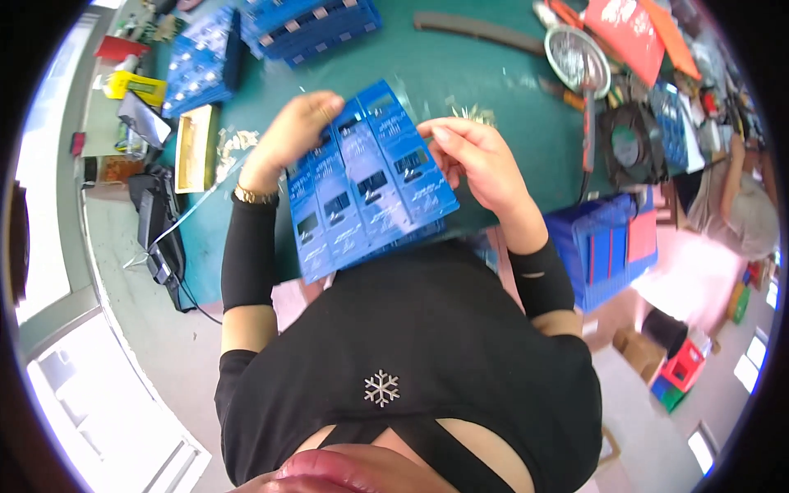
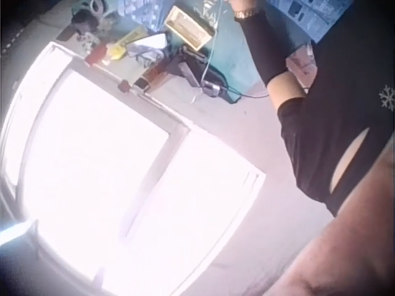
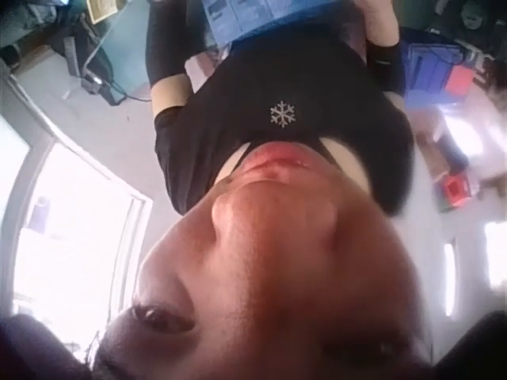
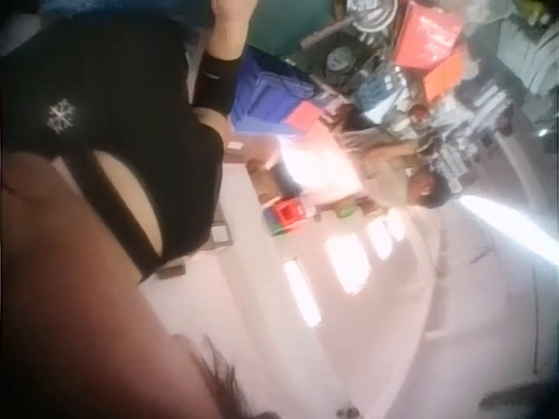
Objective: The person inserts electronic pins and circuit boards into blue plastic housing modules by hand, then solders them in place with a soldering iron.
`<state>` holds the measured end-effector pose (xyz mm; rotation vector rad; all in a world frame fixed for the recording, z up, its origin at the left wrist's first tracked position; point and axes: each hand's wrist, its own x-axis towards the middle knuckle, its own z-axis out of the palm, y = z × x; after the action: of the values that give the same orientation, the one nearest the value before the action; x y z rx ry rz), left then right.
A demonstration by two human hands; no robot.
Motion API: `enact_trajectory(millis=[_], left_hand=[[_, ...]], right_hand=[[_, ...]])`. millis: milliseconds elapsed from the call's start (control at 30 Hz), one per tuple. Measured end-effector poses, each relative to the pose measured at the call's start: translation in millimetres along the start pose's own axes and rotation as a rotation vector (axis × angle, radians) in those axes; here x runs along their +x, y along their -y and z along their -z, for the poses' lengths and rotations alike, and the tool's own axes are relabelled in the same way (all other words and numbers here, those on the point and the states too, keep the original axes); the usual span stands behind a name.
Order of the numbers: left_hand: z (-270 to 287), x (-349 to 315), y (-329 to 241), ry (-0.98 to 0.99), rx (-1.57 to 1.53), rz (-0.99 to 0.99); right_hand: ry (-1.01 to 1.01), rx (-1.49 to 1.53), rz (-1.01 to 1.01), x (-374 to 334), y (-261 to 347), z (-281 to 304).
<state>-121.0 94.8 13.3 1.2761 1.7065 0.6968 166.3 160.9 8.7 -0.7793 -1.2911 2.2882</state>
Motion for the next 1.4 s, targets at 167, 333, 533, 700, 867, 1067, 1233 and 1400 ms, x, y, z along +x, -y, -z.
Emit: enact_trajectory(millis=[167,333,533,700,867,1067,1233,1400], left_hand=[[6,-26,-32,0.261,-0.14,0.037],[0,-47,-27,0.526,-0.427,0.093],[7,-58,-1,0.459,-0.787,-0.005],[73,-57,-27,-0.191,-0.581,-0.189],[107,-46,-18,-0.487,-0.397,-0.238],[89,-37,-16,-0.701,0.081,-0.407],[88,-50,-24,-0.763,0.187,-0.411],[93,-54,-16,-0.784,0.203,-0.478]], right_hand=[[-0.119,-0.43,0.413,14,34,-31],[0.335,-1.086,0.894,33,54,-36],[0.394,-0.903,0.753,38,64,-49],[0.372,-0.28,0.134,28,53,-58],[0.498,-0.014,0.16,8,49,-91],[0.226,-0.15,0.228,13,54,-89],[0.145,-0.251,0.05,27,55,-77],[0.209,-0.366,-0.053,37,59,-71]])
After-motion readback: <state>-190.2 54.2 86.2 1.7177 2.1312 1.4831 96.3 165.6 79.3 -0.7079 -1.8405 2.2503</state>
